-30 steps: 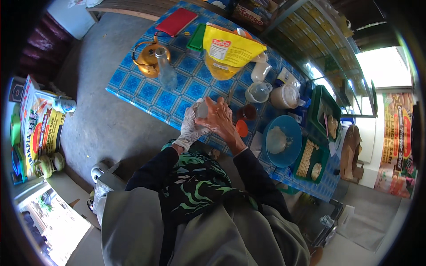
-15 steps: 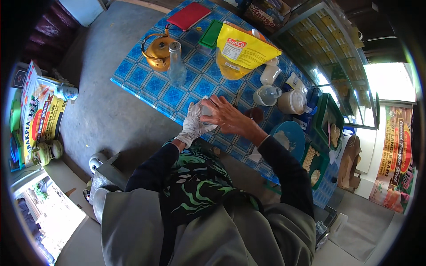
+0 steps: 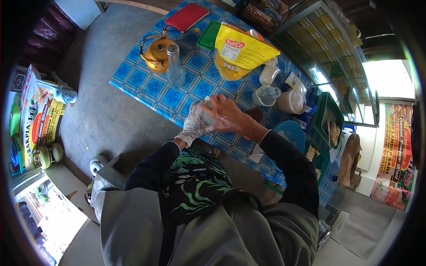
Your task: The person pours flour from a blue bag and cooking oil from a yellow pouch into a blue bowl, then mixes the ingredients using a pink spatula and their gloved hands.
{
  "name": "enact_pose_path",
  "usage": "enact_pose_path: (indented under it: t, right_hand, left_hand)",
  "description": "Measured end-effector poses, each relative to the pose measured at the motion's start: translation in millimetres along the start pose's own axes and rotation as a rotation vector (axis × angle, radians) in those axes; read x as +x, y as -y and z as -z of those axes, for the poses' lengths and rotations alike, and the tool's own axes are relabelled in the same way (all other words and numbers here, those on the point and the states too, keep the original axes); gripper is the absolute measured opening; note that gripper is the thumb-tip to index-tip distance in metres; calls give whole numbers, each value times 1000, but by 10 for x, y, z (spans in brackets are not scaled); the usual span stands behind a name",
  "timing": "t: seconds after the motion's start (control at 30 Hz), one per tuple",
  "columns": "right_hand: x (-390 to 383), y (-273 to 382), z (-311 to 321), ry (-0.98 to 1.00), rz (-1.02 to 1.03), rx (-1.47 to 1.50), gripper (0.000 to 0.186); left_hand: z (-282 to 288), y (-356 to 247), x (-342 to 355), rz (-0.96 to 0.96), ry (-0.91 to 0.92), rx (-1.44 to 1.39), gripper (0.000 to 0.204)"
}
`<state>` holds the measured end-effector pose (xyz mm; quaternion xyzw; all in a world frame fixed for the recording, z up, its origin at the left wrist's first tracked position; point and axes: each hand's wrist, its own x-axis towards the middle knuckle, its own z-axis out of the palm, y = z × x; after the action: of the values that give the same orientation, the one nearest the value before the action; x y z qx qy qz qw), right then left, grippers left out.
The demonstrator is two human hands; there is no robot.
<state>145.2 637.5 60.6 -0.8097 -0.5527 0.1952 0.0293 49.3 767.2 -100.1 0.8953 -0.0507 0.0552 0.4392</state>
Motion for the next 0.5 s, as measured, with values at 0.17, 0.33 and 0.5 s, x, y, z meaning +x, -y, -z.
enact_pose_path:
  t: [0.17,0.33,0.5]
  right_hand:
    - [42,-132,26,-130,283,-154,47]
    - [113,-43,64,-155,110,-94,38]
    - [-40,-508,-283,-274,-200,450,36]
  left_hand:
    - [56,-20,-2,-68,-23,-5,100]
    - [-33,51,-20,74,-28,-1,100]
    - [21,-117,51,-1,-65,-53,102]
